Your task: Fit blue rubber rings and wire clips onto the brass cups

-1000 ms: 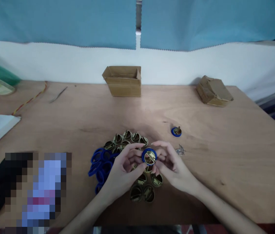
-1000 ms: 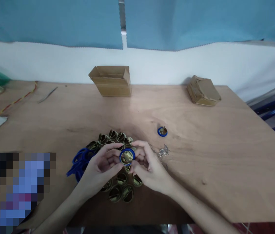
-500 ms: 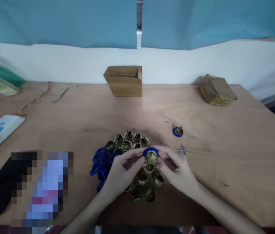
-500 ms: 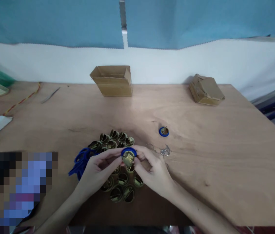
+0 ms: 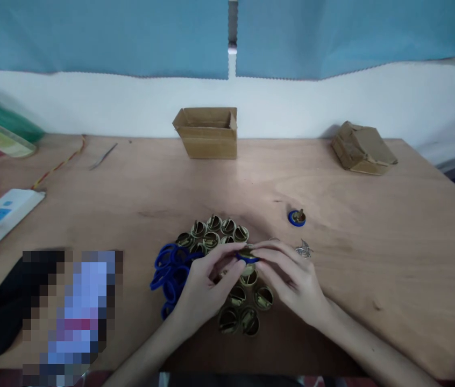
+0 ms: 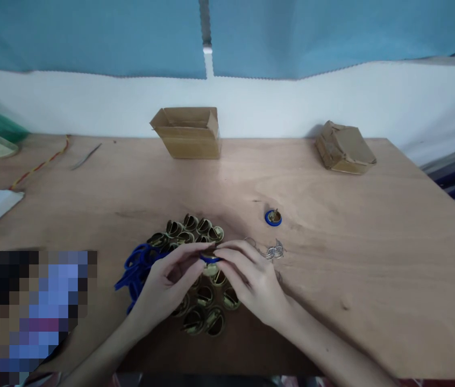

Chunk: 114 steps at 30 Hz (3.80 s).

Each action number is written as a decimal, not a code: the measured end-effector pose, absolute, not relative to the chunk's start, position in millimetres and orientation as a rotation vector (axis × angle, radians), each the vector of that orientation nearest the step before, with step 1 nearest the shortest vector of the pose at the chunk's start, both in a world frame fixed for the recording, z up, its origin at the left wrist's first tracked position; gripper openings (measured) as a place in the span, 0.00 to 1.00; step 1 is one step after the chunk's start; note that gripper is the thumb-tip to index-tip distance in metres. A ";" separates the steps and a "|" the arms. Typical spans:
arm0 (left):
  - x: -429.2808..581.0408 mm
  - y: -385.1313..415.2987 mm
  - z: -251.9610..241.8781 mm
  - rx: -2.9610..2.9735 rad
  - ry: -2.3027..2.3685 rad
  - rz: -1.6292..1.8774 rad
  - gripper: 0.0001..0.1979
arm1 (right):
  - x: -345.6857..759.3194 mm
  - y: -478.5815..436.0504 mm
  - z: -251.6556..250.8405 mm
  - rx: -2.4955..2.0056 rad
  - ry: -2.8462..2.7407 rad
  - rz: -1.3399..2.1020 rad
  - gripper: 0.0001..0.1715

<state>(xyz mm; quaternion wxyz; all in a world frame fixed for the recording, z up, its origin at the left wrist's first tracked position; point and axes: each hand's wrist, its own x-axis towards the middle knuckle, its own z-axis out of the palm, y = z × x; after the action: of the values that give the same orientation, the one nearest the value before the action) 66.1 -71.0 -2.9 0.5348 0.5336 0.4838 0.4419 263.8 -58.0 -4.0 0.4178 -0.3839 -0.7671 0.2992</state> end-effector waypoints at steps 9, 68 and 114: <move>66.4 -75.4 -4.7 1.181 1.159 1.191 0.20 | 286.8 -40.2 8.7 -1.245 -1.863 0.823 0.13; 66.7 -79.2 -12.6 1.614 1.368 1.293 0.27 | 280.1 -34.3 -0.2 -0.976 -1.547 1.601 0.17; 62.0 -78.6 -7.5 1.512 1.086 1.011 0.27 | 267.2 -56.4 -3.3 -0.854 -2.044 1.345 0.13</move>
<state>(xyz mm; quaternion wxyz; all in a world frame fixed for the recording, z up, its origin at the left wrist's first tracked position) 62.0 -78.6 -7.5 0.4897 0.6222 0.4471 0.4161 267.2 -56.4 -3.3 0.2716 -0.3171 -0.7591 0.4994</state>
